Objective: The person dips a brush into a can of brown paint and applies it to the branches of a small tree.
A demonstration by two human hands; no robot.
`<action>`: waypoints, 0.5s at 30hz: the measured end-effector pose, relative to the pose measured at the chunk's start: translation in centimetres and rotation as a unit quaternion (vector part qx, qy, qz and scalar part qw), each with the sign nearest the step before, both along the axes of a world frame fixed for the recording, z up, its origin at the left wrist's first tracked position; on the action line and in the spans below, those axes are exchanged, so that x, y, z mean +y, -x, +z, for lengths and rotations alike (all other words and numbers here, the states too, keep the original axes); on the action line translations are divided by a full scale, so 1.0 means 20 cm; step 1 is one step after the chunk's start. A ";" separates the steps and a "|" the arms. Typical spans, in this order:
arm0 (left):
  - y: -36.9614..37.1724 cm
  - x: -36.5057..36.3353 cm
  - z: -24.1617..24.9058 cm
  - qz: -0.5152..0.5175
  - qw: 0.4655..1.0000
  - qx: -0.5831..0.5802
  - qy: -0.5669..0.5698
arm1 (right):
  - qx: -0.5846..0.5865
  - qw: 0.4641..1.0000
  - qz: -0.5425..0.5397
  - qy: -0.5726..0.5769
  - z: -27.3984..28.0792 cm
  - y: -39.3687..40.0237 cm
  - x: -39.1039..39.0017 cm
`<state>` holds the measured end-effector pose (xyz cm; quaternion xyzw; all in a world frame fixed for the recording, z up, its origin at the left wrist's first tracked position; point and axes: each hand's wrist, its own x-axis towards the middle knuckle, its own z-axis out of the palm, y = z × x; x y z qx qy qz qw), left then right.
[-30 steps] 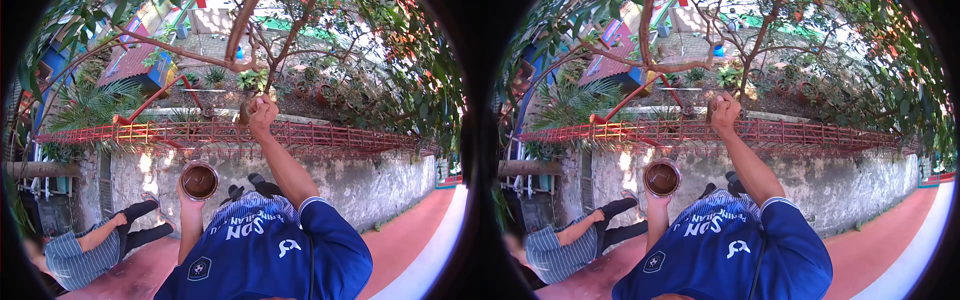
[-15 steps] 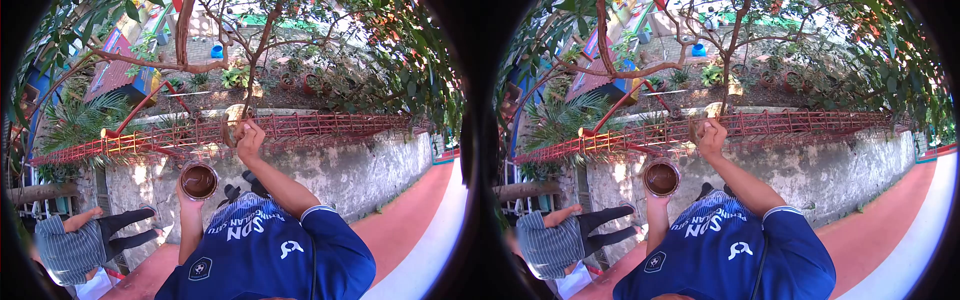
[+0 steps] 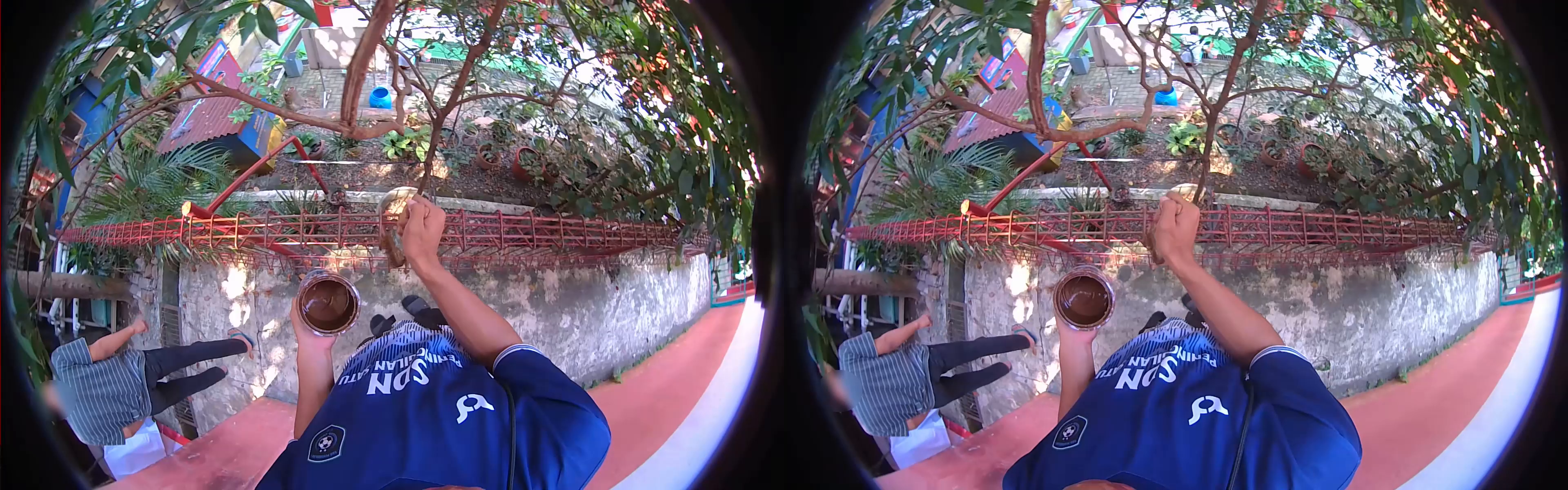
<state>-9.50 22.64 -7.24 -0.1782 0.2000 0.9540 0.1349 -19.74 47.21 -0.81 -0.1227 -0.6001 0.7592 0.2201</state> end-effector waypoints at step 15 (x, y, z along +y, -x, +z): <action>-0.01 0.01 0.15 0.050 0.998 -0.018 0.026 | 0.113 0.986 -0.046 -0.114 -0.05 0.48 0.10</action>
